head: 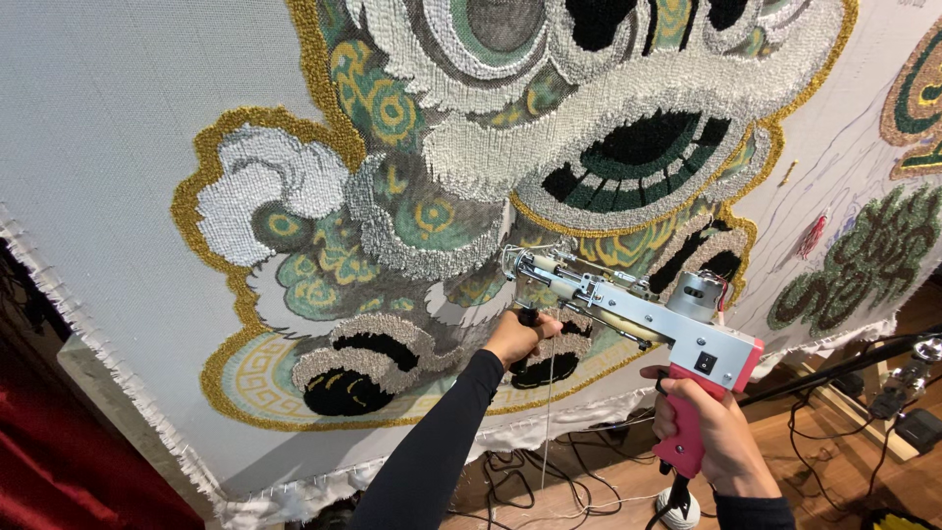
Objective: The person uses a handheld tufting gun to apply yarn loops onto a stretched canvas featuring a pre-drawn skull design. They guide the tool along the outlines of the design, filling in sections with white yarn while holding the yarn spool with their other hand.
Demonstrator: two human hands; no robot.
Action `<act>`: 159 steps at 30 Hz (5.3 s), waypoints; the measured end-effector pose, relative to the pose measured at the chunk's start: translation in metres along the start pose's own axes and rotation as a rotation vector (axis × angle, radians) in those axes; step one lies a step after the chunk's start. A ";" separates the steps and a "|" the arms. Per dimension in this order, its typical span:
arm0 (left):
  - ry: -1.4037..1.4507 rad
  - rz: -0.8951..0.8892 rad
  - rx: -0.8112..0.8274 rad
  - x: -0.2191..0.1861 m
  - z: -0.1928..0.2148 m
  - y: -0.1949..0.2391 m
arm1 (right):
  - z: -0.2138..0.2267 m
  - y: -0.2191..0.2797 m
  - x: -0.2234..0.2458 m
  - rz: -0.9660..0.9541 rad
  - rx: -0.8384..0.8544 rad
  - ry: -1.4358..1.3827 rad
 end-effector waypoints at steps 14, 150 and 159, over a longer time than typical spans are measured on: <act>0.019 -0.036 -0.010 0.001 0.022 -0.015 | -0.028 -0.014 -0.004 0.026 -0.024 0.076; 0.036 -0.032 0.090 -0.009 0.043 -0.036 | -0.047 -0.028 -0.024 0.119 -0.036 0.067; -0.012 -0.089 0.079 -0.002 0.051 -0.045 | -0.051 -0.033 -0.028 0.142 -0.028 0.093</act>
Point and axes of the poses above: each hand's wrist, its own y-axis away from the middle knuckle, its own z-axis out of the back of the hand, x = y × z, the point moved 3 cm from there along -y, towards the middle knuckle, and after that the axes turned 9 degrees about -y, right-handed, at the moved point
